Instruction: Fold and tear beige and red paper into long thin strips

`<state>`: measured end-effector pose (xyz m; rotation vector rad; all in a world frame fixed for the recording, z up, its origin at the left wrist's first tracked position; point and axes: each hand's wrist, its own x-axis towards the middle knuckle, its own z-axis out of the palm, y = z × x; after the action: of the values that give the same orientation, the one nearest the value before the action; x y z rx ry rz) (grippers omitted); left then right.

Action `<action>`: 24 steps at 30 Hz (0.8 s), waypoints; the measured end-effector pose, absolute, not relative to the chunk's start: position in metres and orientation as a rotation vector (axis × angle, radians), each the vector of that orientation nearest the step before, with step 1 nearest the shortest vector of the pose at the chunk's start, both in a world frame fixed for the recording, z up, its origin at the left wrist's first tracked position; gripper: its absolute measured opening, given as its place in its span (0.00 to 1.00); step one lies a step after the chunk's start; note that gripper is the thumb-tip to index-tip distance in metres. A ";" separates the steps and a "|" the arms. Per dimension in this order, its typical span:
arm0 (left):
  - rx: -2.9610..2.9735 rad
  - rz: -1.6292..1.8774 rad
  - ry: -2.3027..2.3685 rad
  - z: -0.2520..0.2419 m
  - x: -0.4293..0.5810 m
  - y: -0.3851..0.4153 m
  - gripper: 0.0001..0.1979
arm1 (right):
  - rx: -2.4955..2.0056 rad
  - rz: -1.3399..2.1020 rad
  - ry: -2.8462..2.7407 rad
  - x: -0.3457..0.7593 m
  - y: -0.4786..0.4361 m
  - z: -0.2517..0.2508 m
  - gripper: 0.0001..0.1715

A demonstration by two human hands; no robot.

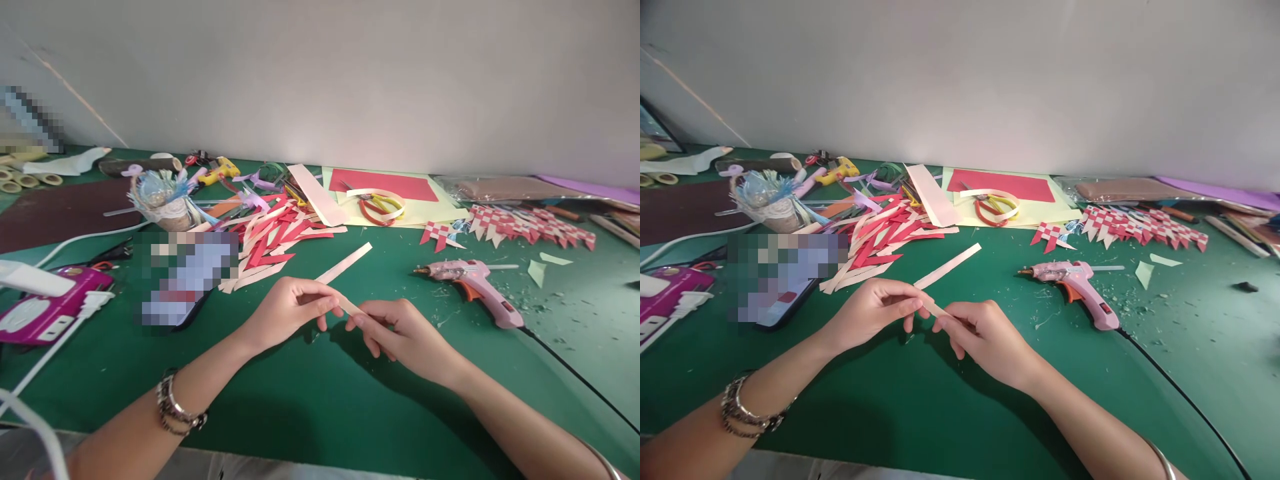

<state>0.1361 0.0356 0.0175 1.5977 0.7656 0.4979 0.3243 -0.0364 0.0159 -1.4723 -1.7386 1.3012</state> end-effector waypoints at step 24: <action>1.449 0.706 0.942 0.014 0.125 0.059 0.09 | -1.541 1.172 -1.485 0.355 -0.025 0.023 0.15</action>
<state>0.1246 0.0589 0.0135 1.4492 0.9419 0.7056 0.3554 -0.0245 0.0230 -1.5407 -1.4852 1.1718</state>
